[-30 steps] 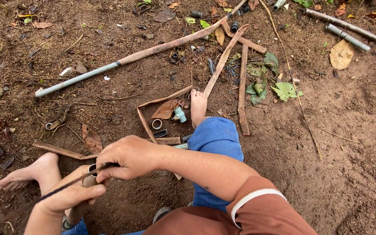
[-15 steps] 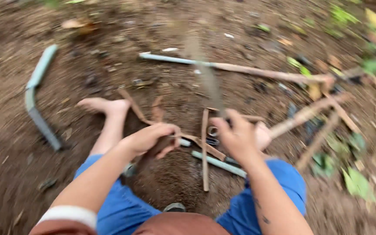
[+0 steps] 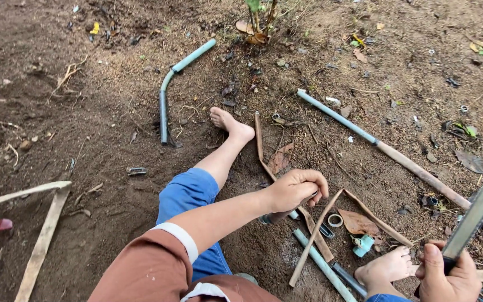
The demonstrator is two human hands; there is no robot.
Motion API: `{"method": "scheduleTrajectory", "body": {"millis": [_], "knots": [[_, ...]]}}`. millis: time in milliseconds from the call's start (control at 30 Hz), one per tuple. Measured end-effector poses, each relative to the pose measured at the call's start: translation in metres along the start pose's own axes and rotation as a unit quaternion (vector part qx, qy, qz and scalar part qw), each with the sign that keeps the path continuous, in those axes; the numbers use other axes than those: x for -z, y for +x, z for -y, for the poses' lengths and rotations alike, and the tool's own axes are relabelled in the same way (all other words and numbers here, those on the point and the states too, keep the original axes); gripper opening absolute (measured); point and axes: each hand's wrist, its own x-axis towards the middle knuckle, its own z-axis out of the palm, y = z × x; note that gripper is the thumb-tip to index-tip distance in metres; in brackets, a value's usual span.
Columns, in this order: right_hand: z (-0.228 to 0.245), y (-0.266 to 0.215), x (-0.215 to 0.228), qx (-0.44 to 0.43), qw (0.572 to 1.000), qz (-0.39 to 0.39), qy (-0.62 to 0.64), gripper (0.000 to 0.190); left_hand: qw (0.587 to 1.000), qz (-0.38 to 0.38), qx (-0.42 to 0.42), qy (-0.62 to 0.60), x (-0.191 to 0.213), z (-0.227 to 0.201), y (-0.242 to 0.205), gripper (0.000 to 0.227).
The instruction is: Sawing a PVC pipe and attempting to assemble a structure using various pipes and connectors on the ground.
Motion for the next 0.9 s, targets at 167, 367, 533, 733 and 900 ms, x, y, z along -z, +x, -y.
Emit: {"method": "scheduleTrajectory", "body": {"millis": [167,367,533,733,900], "knots": [[-0.031,0.004,0.012,0.029,0.999,0.025,0.008,0.015,0.965,-0.125,-0.043,0.226,0.003,-0.008,-0.004,0.036],[-0.061,0.010,0.024,0.016,0.999,0.040,0.009,0.017,0.955,-0.118,0.004,0.271,0.029,-0.020,-0.011,0.059],[-0.026,-0.001,0.019,0.013,0.998,0.055,-0.022,0.010,0.875,-0.146,-0.009,0.461,0.070,-0.021,-0.024,0.044],[0.006,-0.008,0.012,-0.010,0.998,0.069,-0.008,0.010,0.842,-0.479,0.085,0.233,0.145,-0.051,-0.024,0.070],[0.045,-0.015,-0.003,-0.021,0.997,0.068,-0.042,0.010,0.801,-0.198,0.134,0.549,0.106,-0.062,-0.058,0.037]]}}
